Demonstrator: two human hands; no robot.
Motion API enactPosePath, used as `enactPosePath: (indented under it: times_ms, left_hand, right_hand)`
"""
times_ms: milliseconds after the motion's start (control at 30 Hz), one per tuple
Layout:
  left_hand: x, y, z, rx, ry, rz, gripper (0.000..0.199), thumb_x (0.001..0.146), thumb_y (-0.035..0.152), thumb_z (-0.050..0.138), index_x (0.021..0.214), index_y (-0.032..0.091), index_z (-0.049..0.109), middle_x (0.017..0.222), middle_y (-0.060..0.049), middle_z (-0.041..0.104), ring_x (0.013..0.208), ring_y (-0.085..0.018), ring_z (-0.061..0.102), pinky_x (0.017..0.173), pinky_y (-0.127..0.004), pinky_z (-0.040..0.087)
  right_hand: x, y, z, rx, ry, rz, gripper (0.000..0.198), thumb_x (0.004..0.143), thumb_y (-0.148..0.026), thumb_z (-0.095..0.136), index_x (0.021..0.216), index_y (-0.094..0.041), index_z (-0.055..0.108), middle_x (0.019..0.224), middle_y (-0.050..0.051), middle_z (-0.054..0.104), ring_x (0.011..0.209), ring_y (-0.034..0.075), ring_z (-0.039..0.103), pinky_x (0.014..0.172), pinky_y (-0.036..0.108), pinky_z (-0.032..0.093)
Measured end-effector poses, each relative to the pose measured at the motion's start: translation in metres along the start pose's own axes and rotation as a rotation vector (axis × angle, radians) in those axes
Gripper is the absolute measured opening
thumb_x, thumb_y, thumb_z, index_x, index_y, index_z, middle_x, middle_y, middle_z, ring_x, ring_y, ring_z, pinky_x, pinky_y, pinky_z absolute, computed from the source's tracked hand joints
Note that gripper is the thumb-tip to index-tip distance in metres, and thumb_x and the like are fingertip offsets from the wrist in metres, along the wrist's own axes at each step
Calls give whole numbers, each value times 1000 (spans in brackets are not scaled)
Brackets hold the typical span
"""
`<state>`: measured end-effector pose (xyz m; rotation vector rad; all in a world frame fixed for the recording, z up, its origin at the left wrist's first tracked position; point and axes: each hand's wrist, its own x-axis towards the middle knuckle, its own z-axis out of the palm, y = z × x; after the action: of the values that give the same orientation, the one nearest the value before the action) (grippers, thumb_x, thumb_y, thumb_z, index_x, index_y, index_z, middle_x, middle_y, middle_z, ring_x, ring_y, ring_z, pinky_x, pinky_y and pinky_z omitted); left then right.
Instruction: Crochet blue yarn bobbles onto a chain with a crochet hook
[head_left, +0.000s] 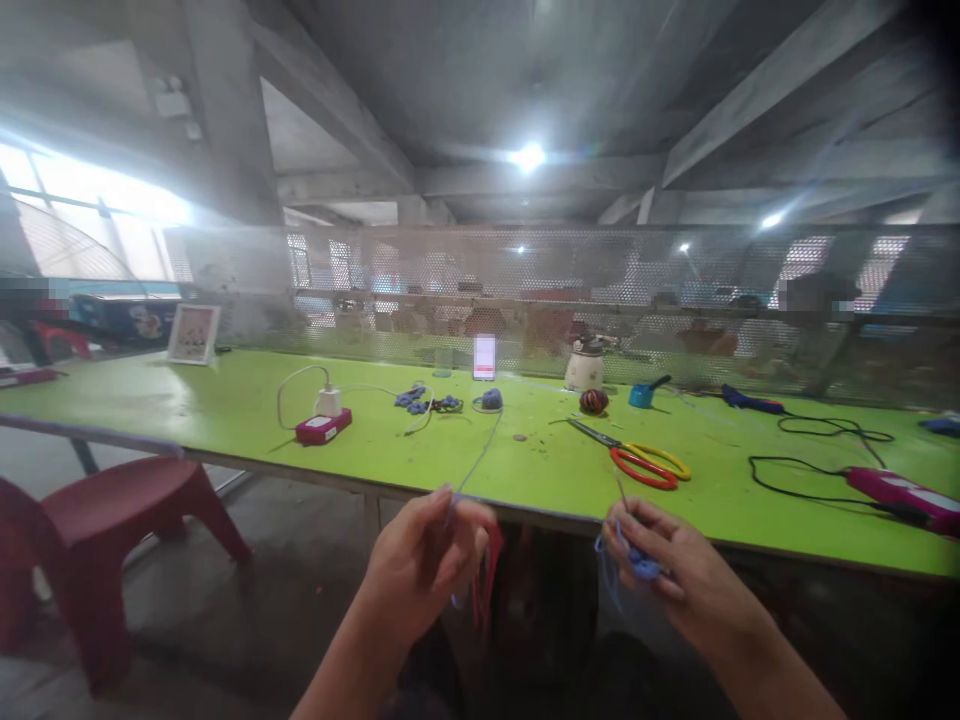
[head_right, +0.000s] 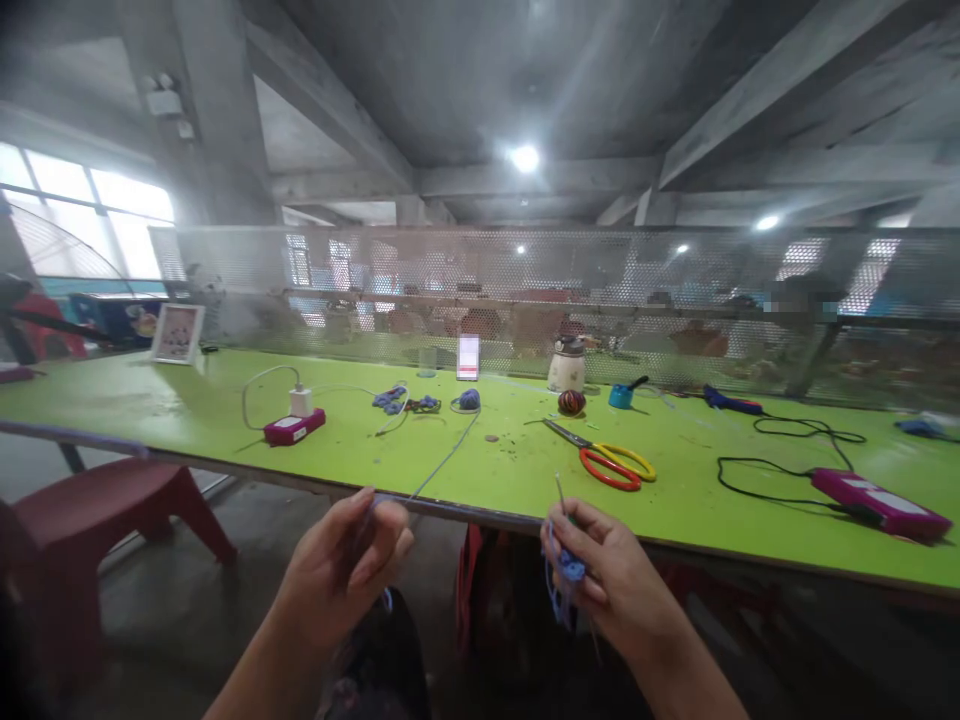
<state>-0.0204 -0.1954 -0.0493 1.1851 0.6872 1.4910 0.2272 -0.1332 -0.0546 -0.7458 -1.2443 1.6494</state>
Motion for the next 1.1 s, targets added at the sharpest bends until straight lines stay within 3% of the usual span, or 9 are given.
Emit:
enactPosePath:
  times_ms: [133,267,400,500,600,667,800,900,1100]
  left_hand:
    - [22,-3,-1,489,157,124,53,83,44,60,130,19,57,48,9,40,43,-11,31,46,-22,27]
    - [34,-13,-13,620,296,218,12,75,29,68,72,18,72,55,3,49,55,-13,41,55,-25,31]
    - [13,-16,-11,523,211,189,42,85,35,57,46,19,60,46,2,43,47,-12,37,49,-27,28]
    - [0,-10,-7,382,180,205,27,82,46,60,77,22,72,50,3,44,49,-14,40,47,-25,31]
    - [7,-7,-4,268,184,155,48,88,49,50,131,28,55,49,9,31,42,-11,26,42,-23,26]
    - [16,-11,-7,411,251,118,59,81,40,63,136,26,50,49,11,32,43,-10,26,46,-22,26]
    - [14,-22,-21,760,415,120,16,71,35,72,73,19,74,50,5,48,51,-12,41,52,-24,33]
    - [-4,-21,-26,541,338,70,32,77,41,67,52,20,66,47,2,51,47,-13,43,46,-25,35]
    - [-1,-14,-12,389,267,86,47,80,45,64,125,30,61,50,9,43,42,-10,33,49,-23,39]
  right_hand:
    - [-5,2,3,11,-31,28,38,70,-41,84,76,-14,58,59,-4,52,35,-5,22,33,10,19]
    - [-7,-11,-2,50,28,-59,37,69,-36,85,78,-15,57,60,-4,56,34,-5,22,35,10,23]
    - [-1,-11,-5,57,-55,-108,36,72,-36,82,76,-15,54,57,-6,54,33,-5,18,34,11,20]
    - [-1,-1,-3,52,-39,-99,36,73,-37,81,75,-14,54,58,-5,55,32,-5,19,33,11,19]
    - [-8,2,3,63,-52,-92,33,74,-35,80,76,-13,55,60,-3,58,32,-4,22,33,11,18]
    - [-14,-1,7,73,-65,-99,32,75,-34,80,76,-13,55,61,-3,58,32,-4,23,32,12,18]
    - [-18,-7,7,86,-76,-133,30,77,-32,78,76,-13,55,61,-3,58,33,-4,25,33,12,19]
    - [-13,0,6,87,-71,-128,30,77,-32,79,76,-14,55,61,-4,58,33,-4,25,32,11,20]
    - [-8,16,16,77,-132,-89,33,76,-37,78,76,-13,56,59,-3,58,32,-3,25,31,12,18]
